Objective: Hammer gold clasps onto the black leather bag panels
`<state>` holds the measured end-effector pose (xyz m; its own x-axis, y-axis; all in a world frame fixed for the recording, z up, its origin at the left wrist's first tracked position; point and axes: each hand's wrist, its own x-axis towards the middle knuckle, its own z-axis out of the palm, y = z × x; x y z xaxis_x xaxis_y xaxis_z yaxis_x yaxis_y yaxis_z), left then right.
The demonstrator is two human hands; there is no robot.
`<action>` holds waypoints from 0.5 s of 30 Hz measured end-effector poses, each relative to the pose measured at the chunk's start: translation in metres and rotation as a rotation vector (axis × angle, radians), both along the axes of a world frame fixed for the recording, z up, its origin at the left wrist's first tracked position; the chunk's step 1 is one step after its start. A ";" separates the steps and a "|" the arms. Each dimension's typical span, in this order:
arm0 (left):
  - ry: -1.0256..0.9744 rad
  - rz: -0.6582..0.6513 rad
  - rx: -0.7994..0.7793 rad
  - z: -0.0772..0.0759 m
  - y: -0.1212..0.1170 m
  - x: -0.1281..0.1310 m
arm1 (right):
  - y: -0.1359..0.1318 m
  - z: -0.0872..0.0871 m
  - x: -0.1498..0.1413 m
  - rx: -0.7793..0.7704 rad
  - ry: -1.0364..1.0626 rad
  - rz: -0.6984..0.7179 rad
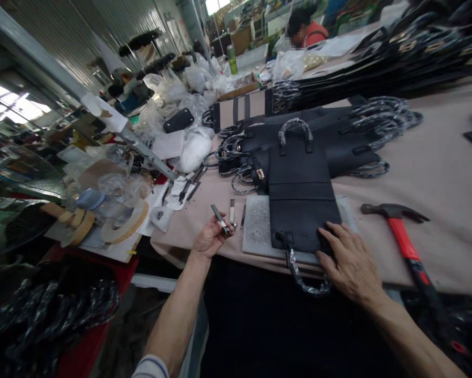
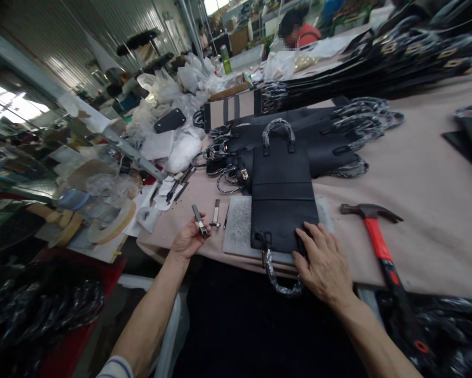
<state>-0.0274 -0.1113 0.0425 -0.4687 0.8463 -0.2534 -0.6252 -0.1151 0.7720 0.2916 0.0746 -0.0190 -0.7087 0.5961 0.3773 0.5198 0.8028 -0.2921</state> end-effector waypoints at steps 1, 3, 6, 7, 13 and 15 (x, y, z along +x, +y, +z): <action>0.001 -0.007 0.003 0.001 0.005 0.007 | -0.001 0.001 0.000 -0.005 -0.002 -0.004; 0.039 -0.011 -0.012 0.003 0.019 0.021 | -0.002 0.004 0.000 -0.023 -0.010 -0.012; 0.135 -0.019 -0.055 0.004 0.043 0.045 | -0.003 0.008 0.000 -0.057 -0.030 -0.027; 0.169 -0.036 -0.066 0.003 0.052 0.053 | -0.004 0.009 0.000 -0.067 -0.037 -0.032; 0.403 -0.125 -0.041 -0.010 0.097 0.090 | -0.005 0.014 0.000 -0.092 -0.032 -0.042; 0.503 -0.152 -0.051 -0.016 0.105 0.096 | -0.005 0.015 0.000 -0.095 -0.032 -0.042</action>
